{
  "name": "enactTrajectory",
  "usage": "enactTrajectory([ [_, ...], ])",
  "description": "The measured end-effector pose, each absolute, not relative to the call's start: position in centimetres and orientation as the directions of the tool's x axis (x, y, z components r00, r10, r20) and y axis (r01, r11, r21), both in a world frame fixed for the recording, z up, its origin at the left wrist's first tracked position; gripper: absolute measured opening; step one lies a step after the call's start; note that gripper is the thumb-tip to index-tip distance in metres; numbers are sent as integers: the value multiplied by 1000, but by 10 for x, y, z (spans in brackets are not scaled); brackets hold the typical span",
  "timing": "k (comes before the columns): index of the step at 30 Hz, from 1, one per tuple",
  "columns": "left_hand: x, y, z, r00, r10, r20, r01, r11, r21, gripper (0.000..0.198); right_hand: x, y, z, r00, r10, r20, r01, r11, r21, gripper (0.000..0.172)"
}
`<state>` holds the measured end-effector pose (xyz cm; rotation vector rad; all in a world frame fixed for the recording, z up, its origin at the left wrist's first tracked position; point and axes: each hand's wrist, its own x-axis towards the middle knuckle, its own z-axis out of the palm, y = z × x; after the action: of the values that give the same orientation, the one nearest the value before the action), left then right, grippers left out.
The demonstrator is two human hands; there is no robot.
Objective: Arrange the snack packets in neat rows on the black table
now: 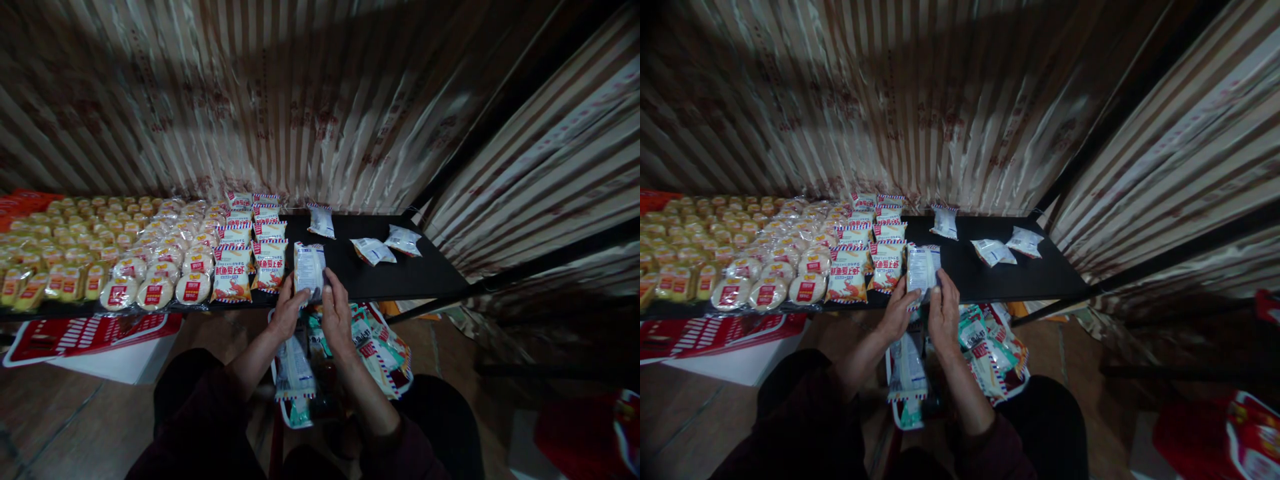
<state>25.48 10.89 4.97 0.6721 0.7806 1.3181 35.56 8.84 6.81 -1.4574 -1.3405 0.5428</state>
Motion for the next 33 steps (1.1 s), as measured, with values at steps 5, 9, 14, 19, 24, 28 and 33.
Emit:
enactTrajectory([
  [5, 252, 107, 56, 108, 973, -205, -646, 226, 729, 38, 365, 93, 63, 378, 913, 157, 338, 22, -941, 59],
  [9, 251, 108, 60, 157, 960, -234, -672, 277, 687, 41, 366, 93, 61, 358, 931, 76, 180, 11, -984, 62],
  [14, 251, 108, 61, 204, 942, -268, -715, 330, 617, 44, 364, 94, 63, 357, 930, 91, 101, 59, -993, 63],
  [19, 252, 107, 57, 226, 936, -270, -724, 347, 597, 43, 366, 97, 56, 354, 929, 110, 146, 62, -987, 57],
  [24, 253, 107, 55, 232, 945, -232, -717, 328, 615, 45, 373, 98, 49, 348, 890, 295, 435, 126, -892, 50],
  [28, 253, 107, 54, 212, 949, -233, -715, 313, 625, 44, 376, 99, 55, 283, 830, 481, 660, 195, -725, 39],
  [33, 253, 108, 55, 202, 948, -245, -720, 313, 619, 43, 374, 100, 61, 192, 819, 540, 708, 266, -655, 30],
])
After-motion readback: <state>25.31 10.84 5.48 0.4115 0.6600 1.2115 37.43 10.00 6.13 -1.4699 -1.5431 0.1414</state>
